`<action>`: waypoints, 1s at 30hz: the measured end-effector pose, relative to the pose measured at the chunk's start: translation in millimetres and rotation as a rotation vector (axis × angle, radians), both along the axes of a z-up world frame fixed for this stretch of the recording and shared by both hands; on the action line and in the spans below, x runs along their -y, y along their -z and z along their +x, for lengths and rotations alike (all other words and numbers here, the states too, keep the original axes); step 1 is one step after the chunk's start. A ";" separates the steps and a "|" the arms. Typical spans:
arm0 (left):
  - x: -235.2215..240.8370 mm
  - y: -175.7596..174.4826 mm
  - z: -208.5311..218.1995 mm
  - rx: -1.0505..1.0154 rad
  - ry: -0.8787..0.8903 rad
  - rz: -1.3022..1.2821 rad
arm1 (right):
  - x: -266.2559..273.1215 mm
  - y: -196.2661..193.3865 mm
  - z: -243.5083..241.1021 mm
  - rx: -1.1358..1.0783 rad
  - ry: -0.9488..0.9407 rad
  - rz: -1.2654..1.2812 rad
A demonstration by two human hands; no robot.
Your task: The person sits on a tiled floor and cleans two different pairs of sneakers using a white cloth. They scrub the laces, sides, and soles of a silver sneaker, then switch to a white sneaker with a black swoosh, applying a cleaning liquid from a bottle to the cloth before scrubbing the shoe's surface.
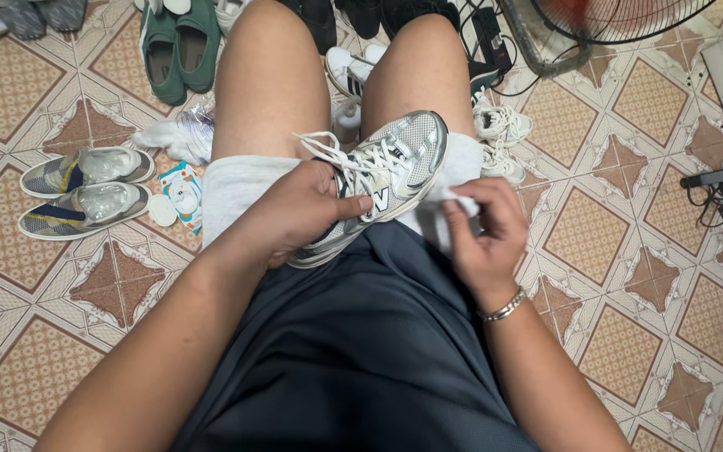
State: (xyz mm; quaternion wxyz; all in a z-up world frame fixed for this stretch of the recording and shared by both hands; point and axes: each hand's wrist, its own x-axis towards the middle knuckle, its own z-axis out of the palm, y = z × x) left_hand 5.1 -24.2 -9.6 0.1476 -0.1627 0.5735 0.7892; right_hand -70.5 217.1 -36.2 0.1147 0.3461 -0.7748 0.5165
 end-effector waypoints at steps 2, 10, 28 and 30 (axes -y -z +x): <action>0.6 0.1 0.5 -0.003 0.003 -0.016 | 11.0 -5.4 3.7 -0.121 -0.029 0.084; 8.3 -5.5 1.4 -0.077 0.048 -0.230 | 14.9 -14.4 12.6 -0.020 -0.328 0.177; 35.3 7.6 44.1 -0.579 -0.314 -0.912 | -0.6 14.1 -13.3 0.443 0.077 -0.306; 36.4 6.5 43.4 -0.571 -0.268 -0.918 | -0.3 13.7 -11.5 0.336 0.082 -0.240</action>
